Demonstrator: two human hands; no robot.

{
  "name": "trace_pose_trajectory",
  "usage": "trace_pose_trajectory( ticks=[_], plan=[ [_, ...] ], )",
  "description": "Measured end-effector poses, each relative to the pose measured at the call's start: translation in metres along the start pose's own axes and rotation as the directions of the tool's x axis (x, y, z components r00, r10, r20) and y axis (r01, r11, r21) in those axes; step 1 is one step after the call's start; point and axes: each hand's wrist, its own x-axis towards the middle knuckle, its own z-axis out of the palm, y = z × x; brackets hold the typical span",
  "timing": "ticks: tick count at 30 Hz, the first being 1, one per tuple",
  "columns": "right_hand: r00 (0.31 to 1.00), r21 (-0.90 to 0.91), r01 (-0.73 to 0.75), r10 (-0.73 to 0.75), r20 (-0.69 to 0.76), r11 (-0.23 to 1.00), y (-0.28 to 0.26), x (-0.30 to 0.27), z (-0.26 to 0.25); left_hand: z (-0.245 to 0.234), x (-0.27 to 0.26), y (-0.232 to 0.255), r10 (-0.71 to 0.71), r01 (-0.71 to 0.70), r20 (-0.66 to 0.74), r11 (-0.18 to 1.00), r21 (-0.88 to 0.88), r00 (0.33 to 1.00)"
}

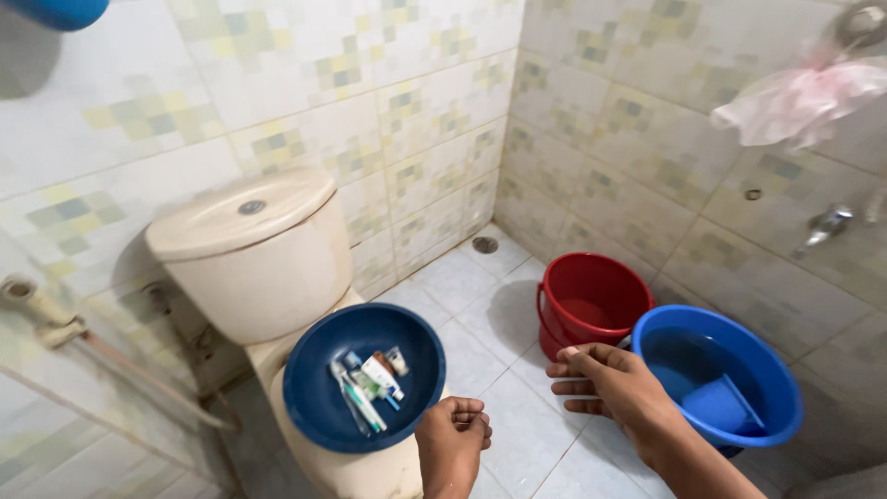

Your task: The person removes various toiletries from a metal shelf above the sink, including toothpaste, toothbrushes, a loofah, nail clippers, and a small bottle, and places them into a blue basin on the toilet. The person handles items one at a time and returns to the shelf repeatedly.

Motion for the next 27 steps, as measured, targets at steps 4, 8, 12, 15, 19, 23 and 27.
trace_pose_trajectory(
  ticks=[4, 8, 12, 15, 19, 23, 27],
  plan=[
    [0.997, 0.016, 0.009, -0.007, -0.076, 1.000, 0.000, -0.014, -0.025, 0.021, -0.006, 0.017, 0.018, -0.017, 0.031, 0.999, -0.031, 0.999],
    [0.989, 0.029, 0.009, -0.005, -0.147, 1.000, -0.001, -0.034, -0.055, 0.046, -0.023, 0.046, -0.008, 0.013, 0.070, 0.997, -0.075, 0.998],
    [0.972, 0.063, 0.026, -0.010, -0.235, 0.998, -0.007, -0.052, -0.090, 0.076, -0.046, 0.076, -0.037, 0.049, 0.129, 0.995, -0.092, 0.991],
    [0.947, 0.075, 0.041, -0.015, -0.320, 0.996, -0.009, -0.070, -0.120, 0.101, -0.068, 0.088, -0.030, 0.031, 0.188, 0.999, -0.007, 0.982],
    [0.919, 0.087, 0.082, -0.042, -0.391, 0.993, -0.002, -0.093, -0.158, 0.142, -0.087, 0.089, -0.011, -0.006, 0.243, 0.997, 0.072, 0.970],
    [0.892, 0.054, 0.124, -0.087, -0.444, 0.991, 0.013, -0.118, -0.196, 0.184, -0.102, 0.080, -0.007, -0.033, 0.327, 0.993, 0.115, 0.945],
    [0.851, 0.113, 0.140, -0.061, -0.522, 0.984, 0.029, -0.141, -0.247, 0.242, -0.126, 0.073, -0.076, -0.016, 0.368, 0.970, 0.241, 0.927]
  ],
)
